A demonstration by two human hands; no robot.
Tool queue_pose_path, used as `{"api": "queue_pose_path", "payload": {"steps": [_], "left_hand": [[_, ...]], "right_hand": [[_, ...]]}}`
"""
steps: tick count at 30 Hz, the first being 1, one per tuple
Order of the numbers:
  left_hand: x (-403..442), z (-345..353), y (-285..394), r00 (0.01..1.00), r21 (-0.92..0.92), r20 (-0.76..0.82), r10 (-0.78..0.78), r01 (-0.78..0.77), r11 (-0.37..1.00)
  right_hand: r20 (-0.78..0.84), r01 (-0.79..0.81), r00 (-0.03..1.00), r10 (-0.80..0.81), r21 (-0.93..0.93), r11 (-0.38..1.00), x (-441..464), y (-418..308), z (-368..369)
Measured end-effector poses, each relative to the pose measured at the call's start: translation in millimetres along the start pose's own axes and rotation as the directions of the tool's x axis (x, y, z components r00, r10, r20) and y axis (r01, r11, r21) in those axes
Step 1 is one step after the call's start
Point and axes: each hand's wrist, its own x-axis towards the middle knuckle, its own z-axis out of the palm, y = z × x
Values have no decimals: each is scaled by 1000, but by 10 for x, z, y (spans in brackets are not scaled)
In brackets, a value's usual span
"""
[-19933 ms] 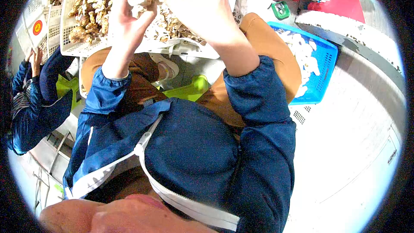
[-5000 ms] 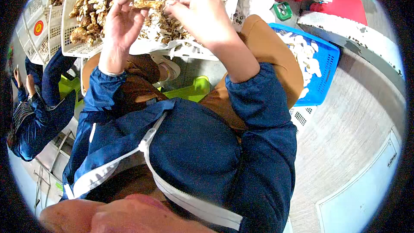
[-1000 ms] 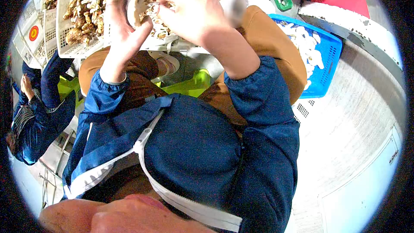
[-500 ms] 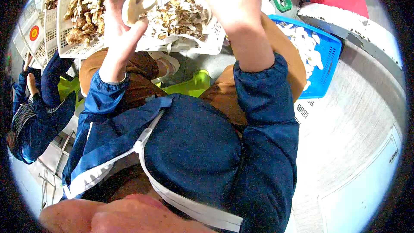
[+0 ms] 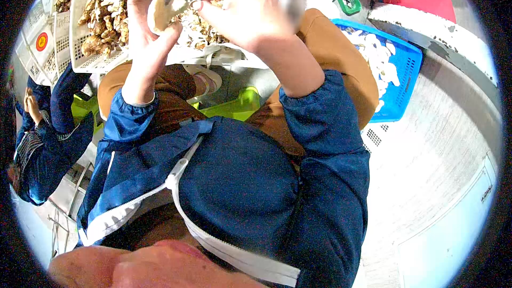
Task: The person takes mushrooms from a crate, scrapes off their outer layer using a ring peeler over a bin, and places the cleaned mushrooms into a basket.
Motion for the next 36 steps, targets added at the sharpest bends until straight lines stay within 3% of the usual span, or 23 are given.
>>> {"api": "queue_pose_path", "payload": {"steps": [6, 9, 12, 13, 15, 18, 20, 22, 25, 26, 29, 30, 33, 34, 36], "left_hand": [[-15, -15, -12, 999, 71, 36, 14, -17, 997], [-12, -36, 26, 999, 229, 37, 18, -26, 973], [-1, -23, -8, 999, 1, 15, -39, 39, 999], [-11, -38, -13, 999, 27, -1, -43, 43, 999], [-18, -64, -26, 998, 76, -34, -45, 47, 996], [0, -64, -24, 1000, 57, -5, 11, -11, 998], [-1, -87, -66, 997, 58, 47, 65, -68, 996], [17, -92, -34, 980, 184, 102, 172, -189, 965], [73, -103, -17, 930, 269, 146, 336, -364, 892], [75, -102, -17, 932, 257, 147, 330, -359, 897], [54, -102, 20, 928, 305, 176, 328, -368, 878], [55, -99, 26, 925, 334, 190, 330, -377, 864], [43, -99, -28, 921, 365, 187, 343, -389, 846], [137, -51, -53, 853, 342, 109, 511, -515, 786], [138, -54, 22, 831, 412, 194, 522, -552, 725]], "right_hand": [[-42, -10, 999, 4, -163, 987, -14, 49, 40], [-136, 32, 989, -53, -151, 988, -28, 31, 79], [-309, -16, 950, -34, -159, 987, 4, 82, 23], [-333, -116, 942, 44, -201, 973, 50, 129, -67], [-389, -140, 920, 53, -199, 970, 73, 201, -178], [-283, -60, 958, -38, -328, 943, 66, 199, -154], [-245, -149, 966, 84, -260, 954, 55, 65, -157], [-212, -237, 959, 189, -229, 944, 69, -157, -198], [-212, -187, 965, 156, -137, 973, 61, -104, -201], [-167, -246, 960, 224, -124, 961, 94, -88, -230], [-107, 14, 994, -31, -157, 988, 42, 128, -237], [-37, -15, 999, 8, -201, 979, 48, 49, -286], [-25, 64, 998, -63, 41, 997, 42, 152, -194], [-11, -29, 999, 30, 79, 996, 20, 87, -166], [25, -59, 998, 57, 79, 995, 0, 94, -113]]}}
